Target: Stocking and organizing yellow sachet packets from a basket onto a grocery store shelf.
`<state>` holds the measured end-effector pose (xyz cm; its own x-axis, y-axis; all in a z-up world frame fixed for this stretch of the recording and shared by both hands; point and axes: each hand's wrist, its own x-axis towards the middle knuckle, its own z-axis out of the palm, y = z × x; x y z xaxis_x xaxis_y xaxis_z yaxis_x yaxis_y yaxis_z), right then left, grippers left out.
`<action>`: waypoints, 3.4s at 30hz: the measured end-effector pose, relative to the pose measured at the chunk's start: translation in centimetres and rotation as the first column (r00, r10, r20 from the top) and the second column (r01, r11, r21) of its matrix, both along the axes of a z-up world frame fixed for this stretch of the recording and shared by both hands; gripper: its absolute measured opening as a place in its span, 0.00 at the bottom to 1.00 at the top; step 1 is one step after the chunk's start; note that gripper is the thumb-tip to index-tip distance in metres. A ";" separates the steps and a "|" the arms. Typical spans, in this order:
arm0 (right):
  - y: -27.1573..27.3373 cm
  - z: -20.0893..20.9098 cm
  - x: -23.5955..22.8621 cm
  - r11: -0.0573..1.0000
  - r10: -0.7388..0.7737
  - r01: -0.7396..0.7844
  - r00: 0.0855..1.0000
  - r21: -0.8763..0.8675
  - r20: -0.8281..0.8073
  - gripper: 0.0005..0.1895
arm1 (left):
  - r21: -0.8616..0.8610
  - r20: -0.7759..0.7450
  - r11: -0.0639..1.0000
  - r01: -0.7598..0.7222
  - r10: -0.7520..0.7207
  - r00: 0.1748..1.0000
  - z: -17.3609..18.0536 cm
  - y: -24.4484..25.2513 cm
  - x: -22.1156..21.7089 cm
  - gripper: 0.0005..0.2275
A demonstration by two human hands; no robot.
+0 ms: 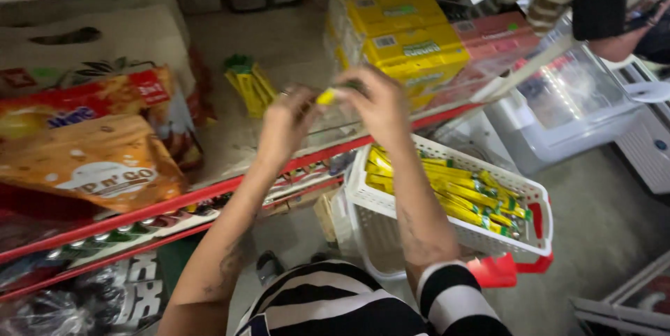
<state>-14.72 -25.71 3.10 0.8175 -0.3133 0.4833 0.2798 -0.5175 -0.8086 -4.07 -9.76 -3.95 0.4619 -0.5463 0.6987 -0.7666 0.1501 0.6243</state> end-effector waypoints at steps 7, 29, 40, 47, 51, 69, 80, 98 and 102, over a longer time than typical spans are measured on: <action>1.5 -9.9 13.9 0.945 0.010 -0.066 0.984 -0.319 -0.176 0.08 | 0.177 -0.084 0.875 -0.451 0.470 0.879 -6.6 3.4 7.1 0.10; 3.8 -14.2 19.9 0.924 -0.080 0.022 0.987 -0.381 -0.138 0.16 | 0.615 -0.050 0.616 -0.493 0.654 0.755 -7.1 3.7 8.7 0.10; 3.2 -13.4 16.1 0.962 -0.043 0.026 0.998 -0.273 -0.056 0.23 | 0.456 0.216 0.609 -0.649 0.631 0.745 -11.6 2.9 8.7 0.10; -0.3 -8.6 1.1 0.972 -0.121 0.088 0.982 -0.219 -0.142 0.09 | 0.555 0.139 0.686 -0.471 0.482 0.865 -0.7 0.2 0.6 0.11; -7.8 -10.2 -8.6 0.969 -0.224 0.159 0.893 -0.192 -0.391 0.09 | 0.289 0.231 0.950 -0.121 0.054 0.971 -1.3 -4.9 -4.5 0.04; -12.7 -15.0 -21.0 0.865 -0.460 0.278 0.772 -0.418 -0.438 0.13 | 0.587 0.374 0.807 0.071 -0.347 0.860 -11.7 -16.7 -12.3 0.17; -2.0 -1.6 -6.9 0.943 -0.038 0.029 0.999 0.332 0.019 0.11 | 0.029 0.015 0.999 0.015 -0.016 1.000 1.7 -2.8 -5.1 0.14; 2.3 -13.1 16.9 0.903 -0.076 0.044 0.995 -0.428 -0.058 0.15 | 0.161 -0.318 0.861 -0.483 0.508 0.800 -11.7 1.9 13.3 0.39; 0.1 -18.7 19.6 0.885 -0.202 0.102 0.963 -0.455 -0.177 0.31 | 0.217 -0.324 0.882 -0.419 0.470 0.821 -10.3 1.6 13.5 0.33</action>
<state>4.87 -25.62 -15.64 0.8755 -0.2391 0.4200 0.0161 -0.8542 -0.5197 9.44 -8.19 -14.22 0.8790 -0.2944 0.3751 -0.4505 -0.2545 0.8558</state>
